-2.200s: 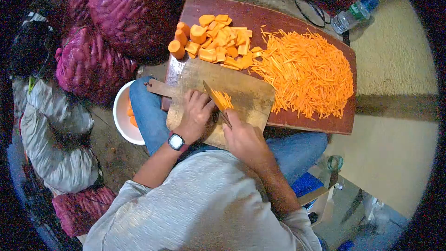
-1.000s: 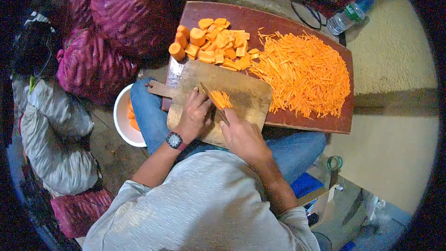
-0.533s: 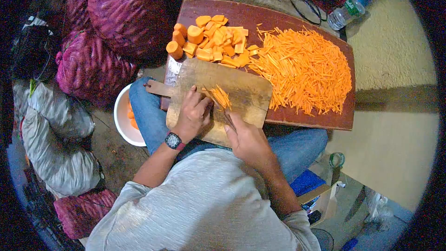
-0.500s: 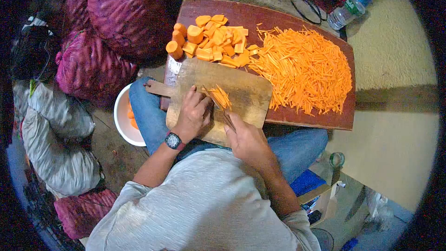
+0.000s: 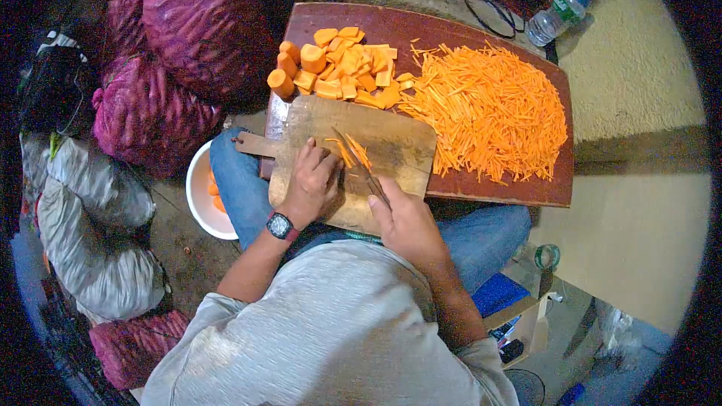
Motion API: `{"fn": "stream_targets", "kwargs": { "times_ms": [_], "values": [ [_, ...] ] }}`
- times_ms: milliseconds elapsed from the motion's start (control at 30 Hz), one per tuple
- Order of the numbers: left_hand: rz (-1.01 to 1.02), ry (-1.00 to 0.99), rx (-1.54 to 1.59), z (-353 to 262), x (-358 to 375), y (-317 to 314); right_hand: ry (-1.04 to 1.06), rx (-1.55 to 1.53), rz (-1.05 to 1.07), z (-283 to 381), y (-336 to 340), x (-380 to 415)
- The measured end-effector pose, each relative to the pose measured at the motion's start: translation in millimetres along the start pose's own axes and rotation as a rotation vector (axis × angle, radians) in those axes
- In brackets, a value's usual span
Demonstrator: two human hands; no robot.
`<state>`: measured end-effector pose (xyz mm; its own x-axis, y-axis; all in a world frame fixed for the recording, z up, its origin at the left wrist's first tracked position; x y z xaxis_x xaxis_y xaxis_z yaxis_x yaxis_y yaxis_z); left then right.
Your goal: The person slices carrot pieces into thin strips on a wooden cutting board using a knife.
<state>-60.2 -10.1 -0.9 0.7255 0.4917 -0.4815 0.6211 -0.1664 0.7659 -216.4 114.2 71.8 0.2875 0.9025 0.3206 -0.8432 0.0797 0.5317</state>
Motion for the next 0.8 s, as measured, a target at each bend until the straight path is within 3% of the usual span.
{"fn": "stream_targets", "kwargs": {
  "times_ms": [67,133,400,500,567,667,733,800],
  "values": [
    [-0.075,0.024,0.029,-2.3,-5.6,2.0,0.031,-0.046,-0.048,-0.7,4.8,0.7],
    [-0.085,0.004,0.034,-7.0,-10.7,5.7,-0.047,-0.027,0.071,-2.2,1.1,-0.6],
    [-0.066,0.000,-0.012,-1.9,-7.4,6.8,-0.011,-0.048,-0.005,-11.3,10.3,16.4],
    [-0.164,0.025,0.082,4.4,-12.5,20.4,-0.041,-0.064,0.039,-8.6,9.8,15.6],
    [-0.317,0.202,0.137,11.0,-11.4,36.9,-0.079,-0.086,0.098,-9.1,0.0,12.1],
    [-0.378,0.323,0.161,24.7,-4.8,47.0,-0.005,-0.110,0.139,-7.8,-17.7,-0.1],
    [-0.378,0.283,0.165,27.0,-4.2,52.2,-0.107,-0.075,0.168,-7.1,-15.8,-12.5],
    [-0.322,0.388,0.218,30.6,3.7,49.9,-0.039,-0.051,0.067,-29.4,-1.7,-26.7]
  ]
}}
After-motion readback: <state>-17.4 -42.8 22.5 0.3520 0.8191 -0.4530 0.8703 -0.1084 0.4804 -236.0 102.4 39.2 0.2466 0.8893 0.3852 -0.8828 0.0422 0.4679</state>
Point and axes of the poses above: each hand's wrist, its own x-axis away from the middle knuckle, its own y-axis out of the back of the hand, z = x × y, the point moved 5 cm from there along -x, towards the middle knuckle, and after that the axes turned 8 degrees about -y, right-handed, at the moved point
